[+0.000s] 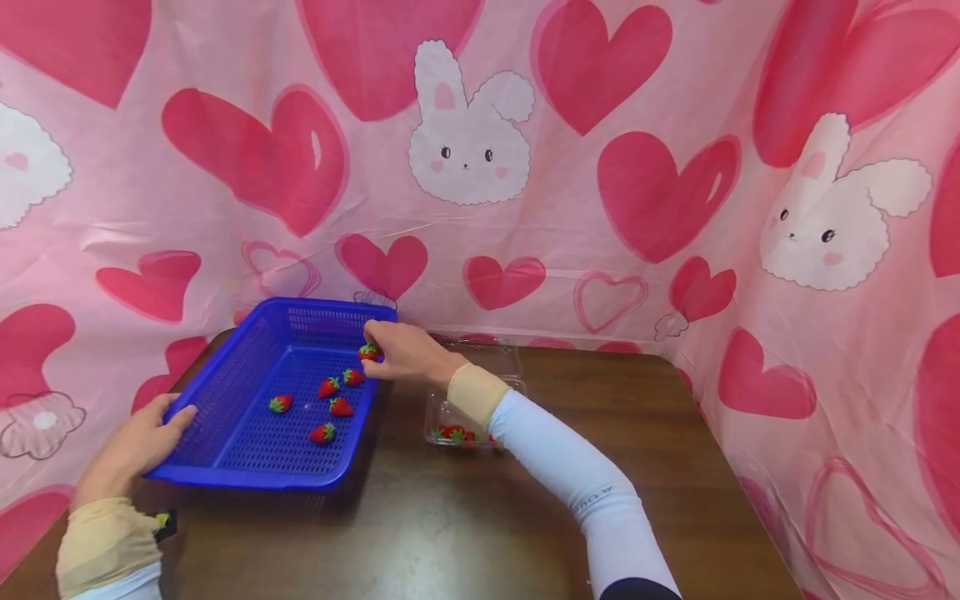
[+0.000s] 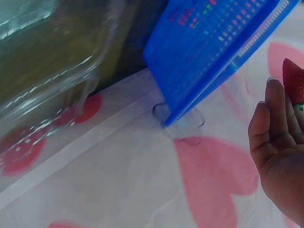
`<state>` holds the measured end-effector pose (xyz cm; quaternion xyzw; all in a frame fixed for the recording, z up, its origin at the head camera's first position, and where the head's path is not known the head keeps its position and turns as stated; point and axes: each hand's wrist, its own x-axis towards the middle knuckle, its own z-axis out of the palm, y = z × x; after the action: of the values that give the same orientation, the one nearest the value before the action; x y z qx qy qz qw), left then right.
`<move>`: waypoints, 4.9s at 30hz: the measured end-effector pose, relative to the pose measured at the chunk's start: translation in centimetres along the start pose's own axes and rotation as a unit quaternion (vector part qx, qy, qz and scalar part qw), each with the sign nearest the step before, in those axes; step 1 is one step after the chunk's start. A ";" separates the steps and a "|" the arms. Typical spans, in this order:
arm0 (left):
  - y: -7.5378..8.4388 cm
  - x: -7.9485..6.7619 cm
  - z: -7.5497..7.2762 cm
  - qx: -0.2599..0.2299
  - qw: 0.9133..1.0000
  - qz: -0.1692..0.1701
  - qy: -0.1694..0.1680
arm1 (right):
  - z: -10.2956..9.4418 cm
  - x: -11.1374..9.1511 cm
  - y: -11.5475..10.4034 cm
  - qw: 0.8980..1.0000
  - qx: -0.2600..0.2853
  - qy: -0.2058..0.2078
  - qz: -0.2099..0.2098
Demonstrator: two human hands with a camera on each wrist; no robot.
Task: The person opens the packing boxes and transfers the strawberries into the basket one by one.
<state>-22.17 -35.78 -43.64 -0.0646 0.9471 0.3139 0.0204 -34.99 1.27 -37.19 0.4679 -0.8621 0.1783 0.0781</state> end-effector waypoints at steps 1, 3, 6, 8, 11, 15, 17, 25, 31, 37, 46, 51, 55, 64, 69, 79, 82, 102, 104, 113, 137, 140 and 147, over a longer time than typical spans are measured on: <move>-0.1 0.0 0.0 0.001 1.000 0.001 0.003 | 0.3 0.4 -0.4 1.000 0.002 -0.006 0.001; -0.1 -0.1 -0.1 0.001 1.000 0.001 0.005 | 0.9 1.1 -1.0 1.000 0.006 -0.017 0.000; -0.2 -0.2 -0.1 0.006 1.000 0.007 0.015 | 1.9 2.1 -1.9 0.999 0.016 -0.031 -0.002; -0.1 -0.3 -0.1 0.008 1.000 0.010 0.019 | 2.7 2.6 -2.4 0.999 0.018 -0.044 -0.006; 0.2 -0.4 0.0 0.006 1.000 0.010 0.016 | 4.0 3.0 -2.9 0.997 0.009 -0.072 -0.016; 0.3 -0.4 0.2 -0.001 1.000 0.008 0.015 | 5.6 3.5 -3.6 0.994 -0.004 -0.105 -0.022; 0.3 -0.3 0.3 -0.004 1.000 0.007 0.018 | 6.3 3.7 -4.0 0.993 -0.010 -0.117 -0.022; 0.1 -0.2 0.3 -0.007 1.000 0.008 0.021 | 8.4 4.5 -6.1 0.987 -0.032 -0.156 -0.025; 0.0 -0.4 0.1 -0.009 1.000 -0.004 0.008 | 9.7 4.5 -7.6 0.976 -0.062 -0.207 -0.027; -0.1 -0.6 -0.1 0.000 1.000 -0.016 -0.007 | 10.8 4.6 -9.0 0.965 -0.093 -0.243 -0.039; 0.1 -0.4 0.0 -0.010 1.000 -0.014 -0.016 | 11.4 4.4 -9.6 0.958 -0.112 -0.259 -0.049; 0.2 -0.2 0.2 -0.009 1.000 -0.007 -0.008 | 11.5 4.3 -9.5 0.958 -0.113 -0.257 -0.052; 0.2 -0.1 0.2 -0.009 1.000 -0.012 -0.014 | 11.4 4.3 -9.4 0.960 -0.108 -0.254 -0.054; 0.0 0.0 0.4 -0.001 1.000 0.005 0.011 | 10.2 4.3 -8.9 0.982 -0.042 -0.169 -0.073; 0.0 -0.1 0.2 0.004 1.000 0.000 0.006 | 9.2 3.8 -8.5 0.988 0.020 -0.128 -0.078; 0.3 -0.2 0.2 0.009 1.000 0.003 0.011 | 5.6 1.6 -5.3 0.996 0.050 -0.044 -0.055; 0.2 -0.1 0.3 0.009 1.000 0.005 0.012 | 4.3 0.5 -4.1 0.997 0.052 -0.022 -0.043; 0.3 -0.2 0.2 0.005 1.000 0.004 0.006 | 0.1 -8.8 3.6 0.990 0.014 -0.119 0.077; 0.3 -0.3 0.3 0.005 1.000 0.001 0.004 | -0.2 -9.4 3.8 0.978 0.008 -0.177 0.109; -0.1 -0.2 0.6 0.001 1.000 0.002 0.014 | -0.3 -11.1 4.4 0.941 -0.006 -0.286 0.179; 0.0 -0.1 0.4 -0.001 1.000 -0.003 0.005 | 0.8 -11.7 5.0 0.963 0.031 -0.203 0.176; -0.1 -0.1 0.3 -0.002 1.000 -0.006 0.003 | 0.3 -11.3 5.0 0.973 0.040 -0.157 0.164; -0.1 0.0 0.4 0.004 1.000 -0.008 0.000 | -0.1 -9.9 4.6 0.992 0.031 -0.063 0.105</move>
<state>-22.13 -35.61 -43.96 -0.0717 0.9478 0.3100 0.0228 -33.37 11.34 -41.22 0.3876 -0.9035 0.1824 -0.0099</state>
